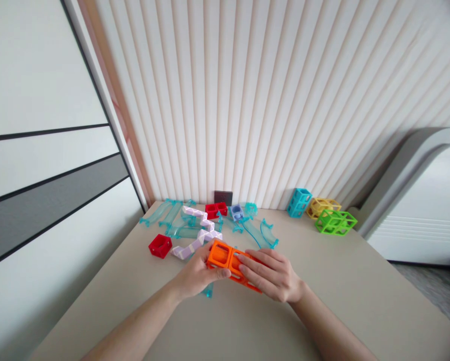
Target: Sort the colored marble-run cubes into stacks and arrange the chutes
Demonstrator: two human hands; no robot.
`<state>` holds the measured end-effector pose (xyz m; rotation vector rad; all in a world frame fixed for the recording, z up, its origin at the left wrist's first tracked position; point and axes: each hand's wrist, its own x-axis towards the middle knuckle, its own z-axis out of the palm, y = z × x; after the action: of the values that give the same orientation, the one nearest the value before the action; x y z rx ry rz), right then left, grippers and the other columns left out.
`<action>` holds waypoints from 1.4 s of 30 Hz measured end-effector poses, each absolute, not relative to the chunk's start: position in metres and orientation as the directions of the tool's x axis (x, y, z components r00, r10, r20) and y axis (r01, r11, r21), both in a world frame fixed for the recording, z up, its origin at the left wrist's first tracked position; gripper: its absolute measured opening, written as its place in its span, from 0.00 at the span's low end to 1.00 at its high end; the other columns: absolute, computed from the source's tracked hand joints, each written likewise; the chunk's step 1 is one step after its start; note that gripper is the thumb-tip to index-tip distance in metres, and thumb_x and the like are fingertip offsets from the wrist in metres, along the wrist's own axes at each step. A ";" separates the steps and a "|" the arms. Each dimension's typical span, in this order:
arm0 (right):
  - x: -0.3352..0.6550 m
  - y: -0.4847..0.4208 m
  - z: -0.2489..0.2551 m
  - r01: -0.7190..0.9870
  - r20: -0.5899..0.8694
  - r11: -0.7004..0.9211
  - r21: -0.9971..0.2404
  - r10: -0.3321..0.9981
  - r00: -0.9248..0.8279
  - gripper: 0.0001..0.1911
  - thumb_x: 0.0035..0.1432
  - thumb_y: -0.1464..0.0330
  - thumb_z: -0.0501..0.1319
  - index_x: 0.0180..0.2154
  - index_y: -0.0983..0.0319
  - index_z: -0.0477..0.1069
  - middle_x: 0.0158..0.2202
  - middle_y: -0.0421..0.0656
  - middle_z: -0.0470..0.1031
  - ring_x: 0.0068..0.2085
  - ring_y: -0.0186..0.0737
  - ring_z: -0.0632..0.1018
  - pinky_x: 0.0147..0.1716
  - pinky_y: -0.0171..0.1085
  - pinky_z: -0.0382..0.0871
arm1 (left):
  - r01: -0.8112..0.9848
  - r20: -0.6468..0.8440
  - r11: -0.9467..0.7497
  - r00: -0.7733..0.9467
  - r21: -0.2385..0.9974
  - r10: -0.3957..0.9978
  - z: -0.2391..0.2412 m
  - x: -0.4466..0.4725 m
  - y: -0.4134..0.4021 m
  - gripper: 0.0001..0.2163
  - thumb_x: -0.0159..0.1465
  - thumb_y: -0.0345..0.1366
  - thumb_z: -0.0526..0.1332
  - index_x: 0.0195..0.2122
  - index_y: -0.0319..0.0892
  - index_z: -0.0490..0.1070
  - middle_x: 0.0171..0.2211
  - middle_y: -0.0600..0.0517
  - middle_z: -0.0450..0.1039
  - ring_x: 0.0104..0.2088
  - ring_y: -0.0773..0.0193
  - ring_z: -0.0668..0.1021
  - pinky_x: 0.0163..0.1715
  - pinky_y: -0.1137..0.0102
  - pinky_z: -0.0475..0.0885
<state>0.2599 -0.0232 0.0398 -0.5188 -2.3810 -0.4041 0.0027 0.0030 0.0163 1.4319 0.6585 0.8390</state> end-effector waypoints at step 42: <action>0.222 -0.016 0.012 0.327 0.546 0.540 -0.775 0.834 -0.084 0.12 0.63 0.59 0.64 0.45 0.56 0.80 0.65 0.50 0.64 0.66 0.53 0.66 0.62 0.53 0.65 | -0.125 0.201 -0.168 0.335 0.978 0.921 0.023 0.011 0.007 0.25 0.60 0.46 0.68 0.57 0.46 0.69 0.50 0.46 0.78 0.55 0.51 0.78 0.59 0.53 0.67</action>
<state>0.2224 -0.0157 0.0118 -0.9929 -1.6610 0.5657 0.0112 0.0075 0.0232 1.4201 0.7828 1.1163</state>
